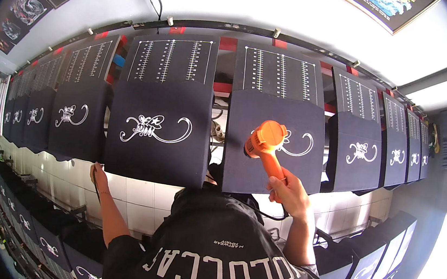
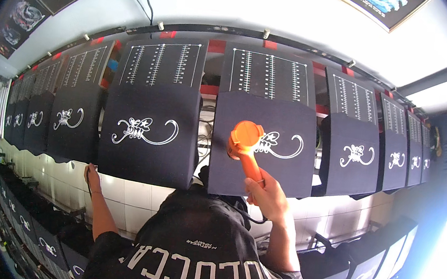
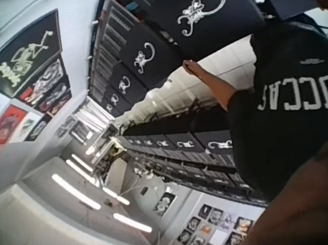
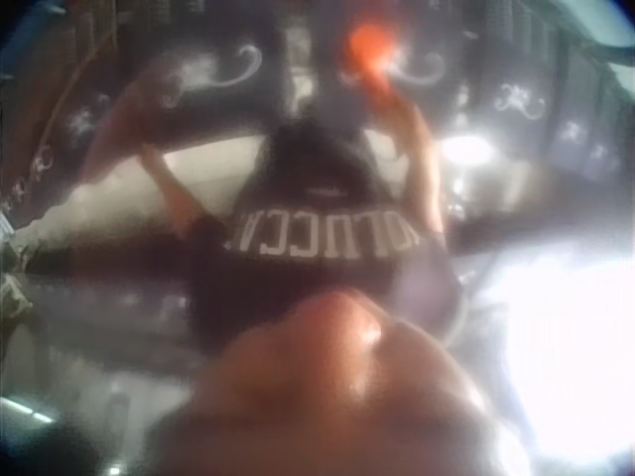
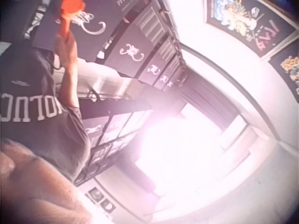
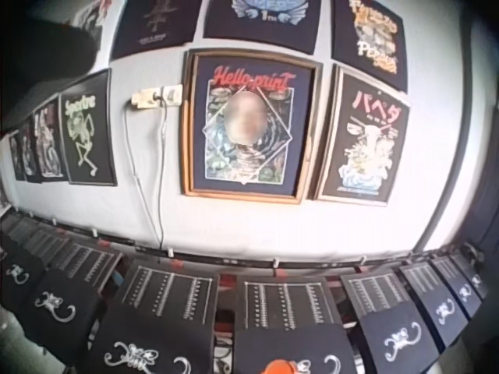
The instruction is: The person uses a heat gun to dry the printed ink on a series of black t-shirts mounted on boards.
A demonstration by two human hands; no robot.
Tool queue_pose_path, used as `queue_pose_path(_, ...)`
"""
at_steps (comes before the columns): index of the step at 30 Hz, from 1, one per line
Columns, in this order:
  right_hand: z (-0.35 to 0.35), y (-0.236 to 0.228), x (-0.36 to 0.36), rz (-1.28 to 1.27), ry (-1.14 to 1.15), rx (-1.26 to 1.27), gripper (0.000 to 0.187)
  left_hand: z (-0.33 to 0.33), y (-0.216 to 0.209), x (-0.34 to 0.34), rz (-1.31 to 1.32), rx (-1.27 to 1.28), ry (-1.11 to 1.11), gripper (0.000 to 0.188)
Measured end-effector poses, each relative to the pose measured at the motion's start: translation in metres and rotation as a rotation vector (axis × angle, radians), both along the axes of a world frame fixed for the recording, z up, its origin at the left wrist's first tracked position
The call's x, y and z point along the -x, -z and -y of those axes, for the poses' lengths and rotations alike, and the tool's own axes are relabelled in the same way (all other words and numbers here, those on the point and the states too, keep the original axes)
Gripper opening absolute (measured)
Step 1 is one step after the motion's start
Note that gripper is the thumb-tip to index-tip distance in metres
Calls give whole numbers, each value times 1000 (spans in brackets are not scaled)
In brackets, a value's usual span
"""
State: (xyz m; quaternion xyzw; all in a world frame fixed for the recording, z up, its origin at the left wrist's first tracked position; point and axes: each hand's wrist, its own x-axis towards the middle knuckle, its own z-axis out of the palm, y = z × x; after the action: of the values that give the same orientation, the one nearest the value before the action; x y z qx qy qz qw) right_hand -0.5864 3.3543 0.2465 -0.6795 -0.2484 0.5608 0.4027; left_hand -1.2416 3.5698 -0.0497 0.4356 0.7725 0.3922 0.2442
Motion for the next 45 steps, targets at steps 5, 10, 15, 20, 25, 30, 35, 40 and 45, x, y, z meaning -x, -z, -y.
queue_pose_path(5,15,-5,0,38,45,51,36,40,-16,31,215,263,-196,54)
queue_pose_path(10,16,-2,10,73,177,13,33,47,-45,71,253,373,-257,64)
queue_pose_path(15,-2,7,41,-83,270,-64,38,4,-41,123,270,276,-317,66)
queue_pose_path(20,-57,15,127,-407,352,-168,45,-71,-30,176,338,173,-527,68)
queue_pose_path(25,-127,17,188,-181,268,-109,40,-132,-20,209,425,185,-487,80)
queue_pose_path(30,-167,-3,226,65,236,-27,36,-161,-16,193,457,79,-568,79)
queue_pose_path(35,-180,-11,242,101,223,24,32,-167,-15,190,271,94,-610,79)
queue_pose_path(40,-181,-7,244,96,240,6,31,-163,-14,196,208,99,-606,81)
queue_pose_path(45,-181,-3,242,129,212,21,31,-164,-27,174,410,11,-645,76)
